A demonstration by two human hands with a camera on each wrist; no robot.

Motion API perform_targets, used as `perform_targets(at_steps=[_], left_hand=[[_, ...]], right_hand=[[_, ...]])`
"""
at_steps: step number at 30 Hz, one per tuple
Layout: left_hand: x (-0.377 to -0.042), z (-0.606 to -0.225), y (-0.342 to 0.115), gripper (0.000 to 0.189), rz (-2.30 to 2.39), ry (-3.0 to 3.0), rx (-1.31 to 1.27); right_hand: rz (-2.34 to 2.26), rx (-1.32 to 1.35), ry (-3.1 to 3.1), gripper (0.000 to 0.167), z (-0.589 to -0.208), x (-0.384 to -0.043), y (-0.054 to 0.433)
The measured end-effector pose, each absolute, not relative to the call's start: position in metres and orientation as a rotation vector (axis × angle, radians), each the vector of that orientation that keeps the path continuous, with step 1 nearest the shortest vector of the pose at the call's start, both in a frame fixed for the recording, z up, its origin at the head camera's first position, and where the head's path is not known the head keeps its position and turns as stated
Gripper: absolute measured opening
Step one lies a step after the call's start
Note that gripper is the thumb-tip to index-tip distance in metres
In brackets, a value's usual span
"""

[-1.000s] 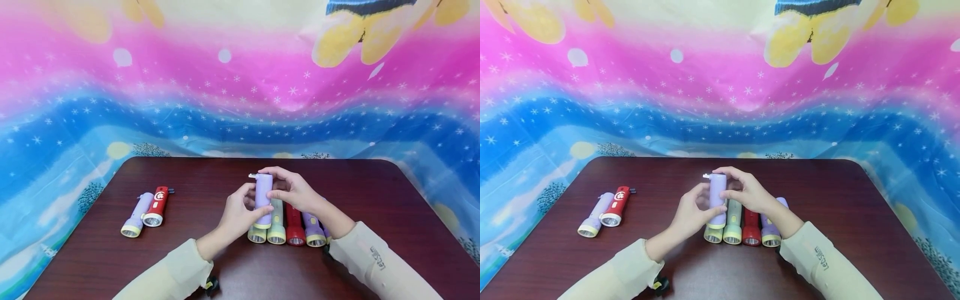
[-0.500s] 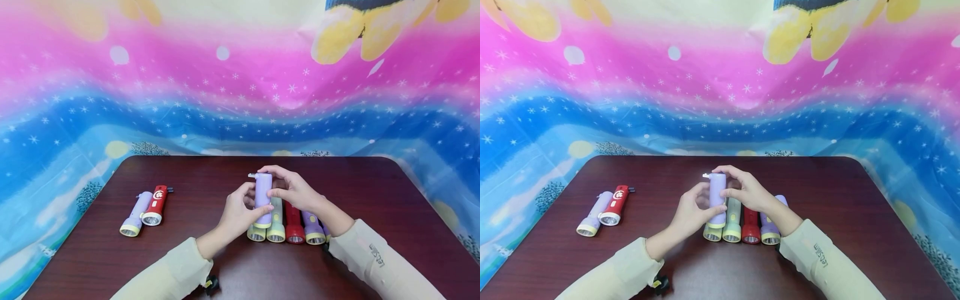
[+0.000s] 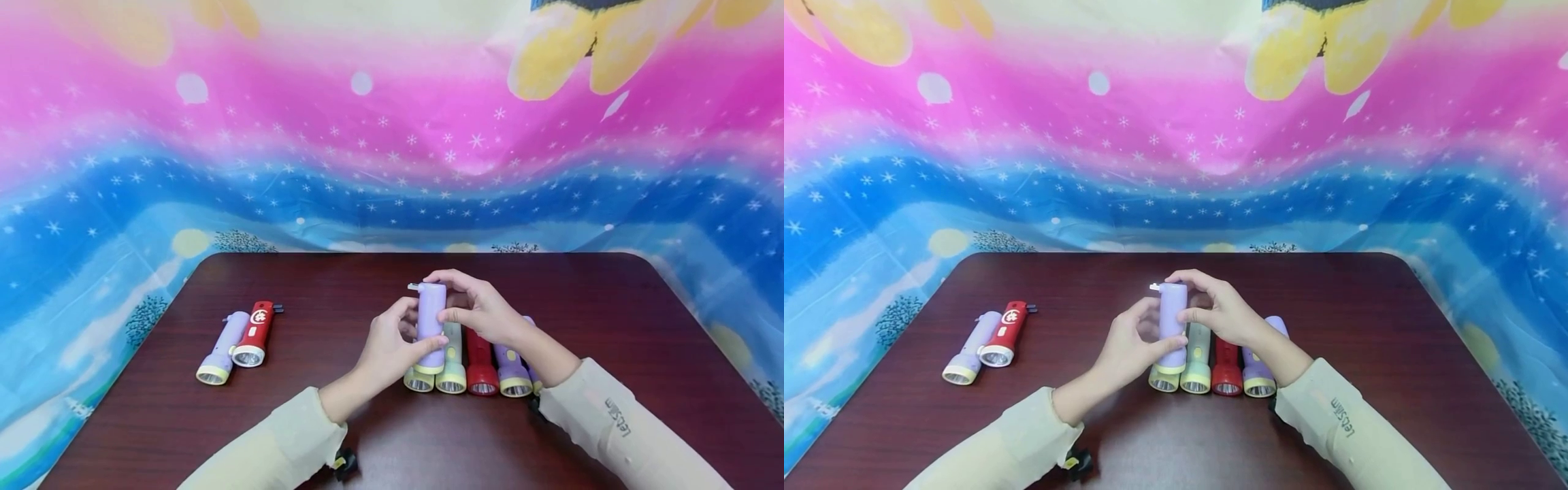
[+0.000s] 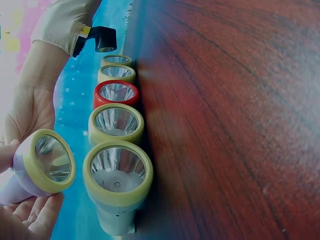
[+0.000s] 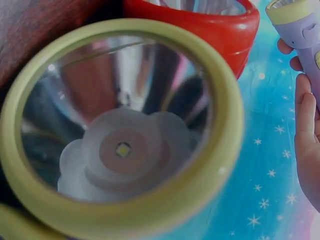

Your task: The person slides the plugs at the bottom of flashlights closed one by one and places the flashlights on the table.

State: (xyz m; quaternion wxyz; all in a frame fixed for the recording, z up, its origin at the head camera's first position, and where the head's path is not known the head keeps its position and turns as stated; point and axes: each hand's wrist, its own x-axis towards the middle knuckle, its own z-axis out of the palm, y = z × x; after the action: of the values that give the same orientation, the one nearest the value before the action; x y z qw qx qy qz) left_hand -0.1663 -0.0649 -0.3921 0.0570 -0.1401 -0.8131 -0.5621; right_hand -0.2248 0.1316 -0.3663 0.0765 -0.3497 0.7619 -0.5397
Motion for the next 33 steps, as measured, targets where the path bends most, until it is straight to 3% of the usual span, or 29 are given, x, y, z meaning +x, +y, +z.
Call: perform_targets(at_steps=[33], left_hand=[[-0.1656,-0.3872,-0.0676,0.047,-1.637,-2.517,-0.433]], right_hand=[[-1.775,-1.016,2.33,0.049,-0.3715,-0.2198,0.1276]])
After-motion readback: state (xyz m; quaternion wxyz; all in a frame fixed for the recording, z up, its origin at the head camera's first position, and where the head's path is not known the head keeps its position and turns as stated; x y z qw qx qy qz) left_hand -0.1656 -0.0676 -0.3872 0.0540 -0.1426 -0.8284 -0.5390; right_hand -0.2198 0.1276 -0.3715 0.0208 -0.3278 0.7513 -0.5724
